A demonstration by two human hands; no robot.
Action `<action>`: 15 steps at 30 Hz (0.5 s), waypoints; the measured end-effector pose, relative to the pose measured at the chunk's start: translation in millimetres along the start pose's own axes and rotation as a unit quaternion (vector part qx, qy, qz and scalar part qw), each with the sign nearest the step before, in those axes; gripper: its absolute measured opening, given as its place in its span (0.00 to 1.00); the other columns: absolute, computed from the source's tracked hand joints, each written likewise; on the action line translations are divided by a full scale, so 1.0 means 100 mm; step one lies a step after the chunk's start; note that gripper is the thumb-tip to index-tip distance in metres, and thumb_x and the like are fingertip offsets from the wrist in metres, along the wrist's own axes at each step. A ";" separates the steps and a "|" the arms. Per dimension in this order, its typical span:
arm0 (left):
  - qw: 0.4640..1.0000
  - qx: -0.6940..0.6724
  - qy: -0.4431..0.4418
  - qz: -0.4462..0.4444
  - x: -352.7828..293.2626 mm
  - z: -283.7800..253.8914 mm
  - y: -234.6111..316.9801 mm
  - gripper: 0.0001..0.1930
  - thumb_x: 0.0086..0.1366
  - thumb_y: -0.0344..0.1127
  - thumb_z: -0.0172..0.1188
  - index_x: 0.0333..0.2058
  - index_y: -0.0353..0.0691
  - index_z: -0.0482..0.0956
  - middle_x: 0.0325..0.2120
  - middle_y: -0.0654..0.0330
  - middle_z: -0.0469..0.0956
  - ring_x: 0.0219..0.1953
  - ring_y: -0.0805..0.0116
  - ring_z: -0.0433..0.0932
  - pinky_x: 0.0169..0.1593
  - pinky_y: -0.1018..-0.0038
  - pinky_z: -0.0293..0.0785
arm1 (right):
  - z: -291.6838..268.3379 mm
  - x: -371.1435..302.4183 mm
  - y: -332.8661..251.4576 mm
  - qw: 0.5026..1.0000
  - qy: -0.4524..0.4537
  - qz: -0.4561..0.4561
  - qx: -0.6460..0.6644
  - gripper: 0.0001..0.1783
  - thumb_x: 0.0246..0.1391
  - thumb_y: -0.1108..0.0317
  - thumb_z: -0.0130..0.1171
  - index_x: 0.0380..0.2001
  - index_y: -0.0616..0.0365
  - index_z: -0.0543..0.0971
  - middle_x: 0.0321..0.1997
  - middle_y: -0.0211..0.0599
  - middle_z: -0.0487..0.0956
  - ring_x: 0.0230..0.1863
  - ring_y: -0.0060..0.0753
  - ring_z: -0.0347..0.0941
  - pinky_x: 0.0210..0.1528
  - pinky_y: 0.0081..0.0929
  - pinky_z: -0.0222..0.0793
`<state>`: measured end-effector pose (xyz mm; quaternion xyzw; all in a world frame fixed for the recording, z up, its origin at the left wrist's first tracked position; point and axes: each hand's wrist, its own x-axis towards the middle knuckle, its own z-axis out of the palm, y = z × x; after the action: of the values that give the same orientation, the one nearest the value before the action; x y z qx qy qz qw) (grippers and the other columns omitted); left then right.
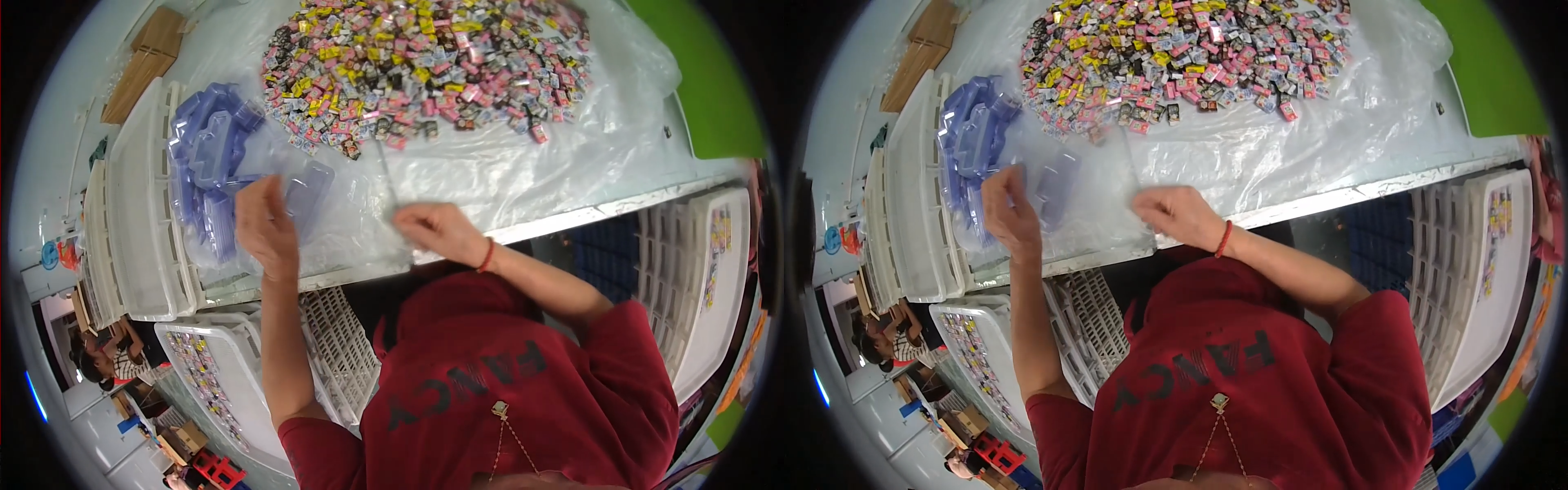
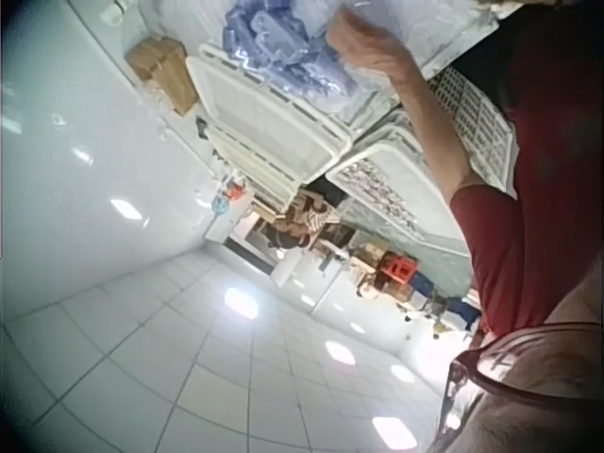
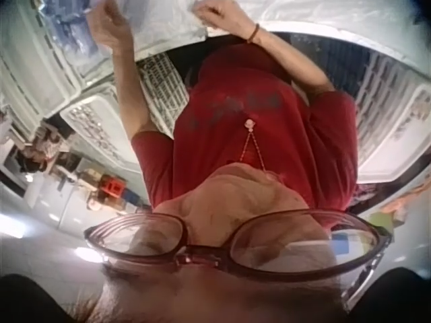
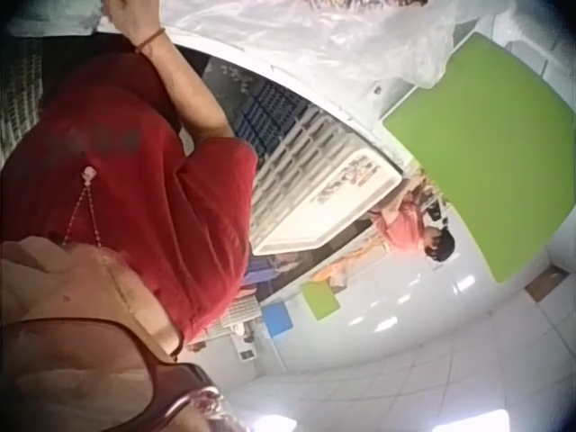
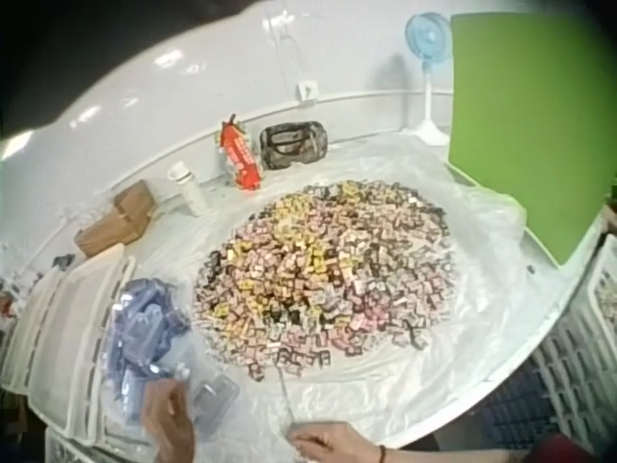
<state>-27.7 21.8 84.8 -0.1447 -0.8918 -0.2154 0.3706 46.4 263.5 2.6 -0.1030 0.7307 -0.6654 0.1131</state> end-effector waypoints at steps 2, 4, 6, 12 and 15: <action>0.980 -0.080 -0.094 0.158 -0.02 0.03 0.43 0.10 0.52 0.23 0.60 0.35 0.37 0.79 0.31 0.55 0.78 0.33 0.57 0.77 0.35 0.66 0.73 | -0.16 -0.05 -0.08 0.975 -0.012 0.106 0.195 0.23 0.61 0.68 0.57 0.59 0.56 0.69 0.36 0.27 0.77 0.32 0.17 0.72 0.33 0.17 0.71; 0.960 -0.186 -0.157 0.138 -0.28 0.30 0.75 0.13 0.46 0.23 0.62 0.34 0.39 0.79 0.31 0.58 0.78 0.33 0.59 0.77 0.36 0.67 0.74 | -0.30 -0.08 -0.03 0.981 0.086 0.016 0.175 0.30 0.61 0.69 0.57 0.65 0.55 0.60 0.50 0.34 0.73 0.40 0.19 0.73 0.36 0.17 0.71; 0.962 -0.172 -0.157 0.144 -0.63 0.59 0.86 0.13 0.45 0.25 0.63 0.33 0.40 0.79 0.31 0.60 0.77 0.34 0.60 0.76 0.37 0.67 0.74 | -0.47 -0.12 0.01 0.978 0.123 0.008 0.169 0.34 0.61 0.70 0.57 0.67 0.53 0.55 0.58 0.35 0.68 0.46 0.20 0.71 0.38 0.18 0.72; 0.933 -0.250 -0.239 0.102 -0.71 0.79 1.19 0.11 0.50 0.30 0.68 0.34 0.39 0.80 0.30 0.58 0.77 0.35 0.57 0.76 0.39 0.66 0.73 | -0.73 -0.19 -0.17 0.973 0.186 0.028 -0.137 0.18 0.53 0.72 0.62 0.49 0.60 0.76 0.47 0.39 0.77 0.44 0.31 0.75 0.41 0.27 0.74; 0.925 -0.274 -0.246 0.097 -0.69 0.78 1.17 0.09 0.52 0.28 0.67 0.34 0.37 0.81 0.31 0.57 0.78 0.35 0.57 0.77 0.40 0.66 0.74 | -0.80 -0.14 -0.18 0.876 0.228 -0.107 -0.412 0.16 0.50 0.72 0.64 0.44 0.59 0.78 0.45 0.44 0.78 0.41 0.44 0.76 0.43 0.33 0.73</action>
<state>21.3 154.7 17.8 -0.3750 -0.8428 -0.3718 0.1043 35.9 341.8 27.6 -0.0634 0.9287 -0.3176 -0.1807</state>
